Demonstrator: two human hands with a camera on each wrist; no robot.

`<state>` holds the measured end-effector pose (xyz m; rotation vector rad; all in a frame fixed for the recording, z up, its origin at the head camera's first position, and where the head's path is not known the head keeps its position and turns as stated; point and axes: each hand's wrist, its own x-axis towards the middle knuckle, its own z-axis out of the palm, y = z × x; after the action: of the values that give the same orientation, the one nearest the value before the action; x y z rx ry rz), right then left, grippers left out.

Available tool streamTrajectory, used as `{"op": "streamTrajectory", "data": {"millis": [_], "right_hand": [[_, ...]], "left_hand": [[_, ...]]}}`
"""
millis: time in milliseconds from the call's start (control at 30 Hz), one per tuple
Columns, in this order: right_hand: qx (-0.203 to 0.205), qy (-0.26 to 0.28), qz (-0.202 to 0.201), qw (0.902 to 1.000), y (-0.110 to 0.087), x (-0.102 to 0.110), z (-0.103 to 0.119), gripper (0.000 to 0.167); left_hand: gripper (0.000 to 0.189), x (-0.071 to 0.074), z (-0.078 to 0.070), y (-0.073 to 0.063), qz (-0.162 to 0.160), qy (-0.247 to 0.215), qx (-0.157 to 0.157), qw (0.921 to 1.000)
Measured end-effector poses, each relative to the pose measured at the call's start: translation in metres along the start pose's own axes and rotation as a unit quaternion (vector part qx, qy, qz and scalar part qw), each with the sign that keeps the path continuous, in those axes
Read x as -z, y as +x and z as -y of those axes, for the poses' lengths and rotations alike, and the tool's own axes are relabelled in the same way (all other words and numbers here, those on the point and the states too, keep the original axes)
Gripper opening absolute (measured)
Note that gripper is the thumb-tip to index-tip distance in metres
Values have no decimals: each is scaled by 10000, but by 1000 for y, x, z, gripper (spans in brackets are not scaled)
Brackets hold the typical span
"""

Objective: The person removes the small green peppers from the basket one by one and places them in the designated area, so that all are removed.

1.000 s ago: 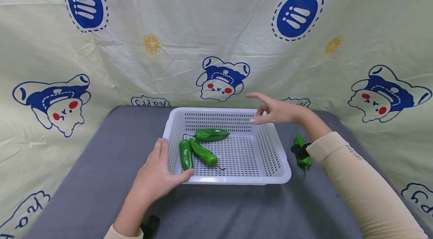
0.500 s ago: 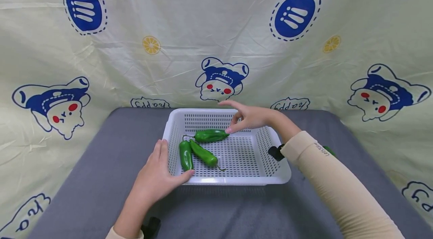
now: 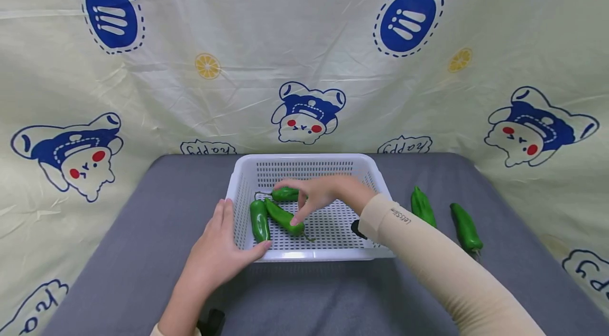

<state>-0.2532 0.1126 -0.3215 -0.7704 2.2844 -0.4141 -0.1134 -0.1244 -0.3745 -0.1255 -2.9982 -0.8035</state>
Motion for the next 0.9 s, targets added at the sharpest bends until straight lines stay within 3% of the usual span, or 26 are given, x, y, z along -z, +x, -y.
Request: {"op": "streamTrajectory", "data": {"millis": [133,433,733,900], "right_hand": [[-239,-307,194,9991,9,-12,2,91],[-113,-903,148,9957,19,-33,5,88],[-363,-1541,38,9874,27,-38,10,85],[-393,-1702,170,9845,30,-41,12,86]], "left_hand": [[127,-1,0,0,-53,2,-57,10000],[126,-4,0,1,-53,19,-68,10000],[123,-2,0,1,-51,40,-20,10000],[122,-2,0,2,-28,36,-16,10000]]}}
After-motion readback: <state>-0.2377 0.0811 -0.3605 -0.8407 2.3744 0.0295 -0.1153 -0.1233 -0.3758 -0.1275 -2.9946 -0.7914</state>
